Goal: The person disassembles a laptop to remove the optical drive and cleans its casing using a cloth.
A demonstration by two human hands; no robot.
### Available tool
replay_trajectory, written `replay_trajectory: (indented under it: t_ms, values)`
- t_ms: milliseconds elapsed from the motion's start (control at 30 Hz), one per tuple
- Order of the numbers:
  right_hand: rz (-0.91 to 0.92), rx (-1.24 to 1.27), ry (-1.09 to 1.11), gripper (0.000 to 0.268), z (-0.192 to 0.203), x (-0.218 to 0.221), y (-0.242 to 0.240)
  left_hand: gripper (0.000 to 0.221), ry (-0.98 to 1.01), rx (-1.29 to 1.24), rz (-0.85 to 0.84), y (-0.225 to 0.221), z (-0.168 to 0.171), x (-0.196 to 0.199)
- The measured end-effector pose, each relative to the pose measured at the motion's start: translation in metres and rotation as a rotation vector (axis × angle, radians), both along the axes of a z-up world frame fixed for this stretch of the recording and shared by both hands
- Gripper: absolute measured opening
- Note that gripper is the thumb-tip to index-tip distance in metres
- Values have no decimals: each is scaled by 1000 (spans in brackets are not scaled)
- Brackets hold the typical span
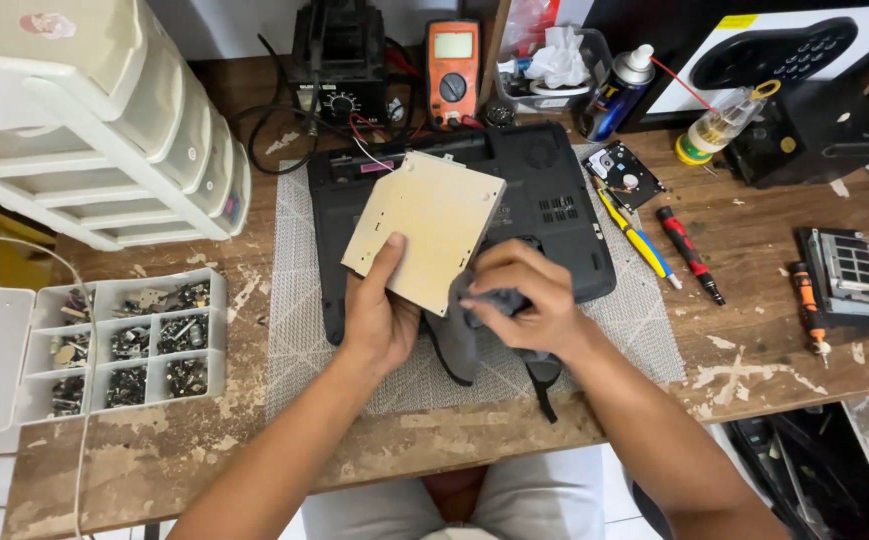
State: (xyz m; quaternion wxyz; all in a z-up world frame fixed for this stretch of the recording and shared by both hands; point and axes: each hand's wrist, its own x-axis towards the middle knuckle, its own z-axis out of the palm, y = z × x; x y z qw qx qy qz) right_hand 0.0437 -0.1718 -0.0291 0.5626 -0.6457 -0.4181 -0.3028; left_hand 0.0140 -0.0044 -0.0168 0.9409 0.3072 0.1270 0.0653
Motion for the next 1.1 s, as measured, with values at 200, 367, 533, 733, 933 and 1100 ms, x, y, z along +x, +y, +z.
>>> replay_trajectory:
  t_ms: [200, 367, 533, 733, 933, 1100]
  values:
    - [-142, 6, -81, 11, -11, 17, -20, 41, 42, -93, -71, -1, -6, 0]
    - [-350, 68, -40, 13, 15, 20, -37, 42, 3, -82, -147, -3, -14, -2]
    - [-338, 142, -25, 15, 17, 19, -36, 41, -20, -43, -107, -4, -4, -3]
    - [-25, 81, -58, 11, -35, 14, -21, 45, 12, -21, -52, -1, -12, 0]
    - [136, 44, -129, 11, -17, 9, 1, 43, 8, -52, -43, 0, -17, 4]
    - [-68, 26, -106, 10, -37, 28, -21, 44, -20, -75, -94, 2, -3, -2]
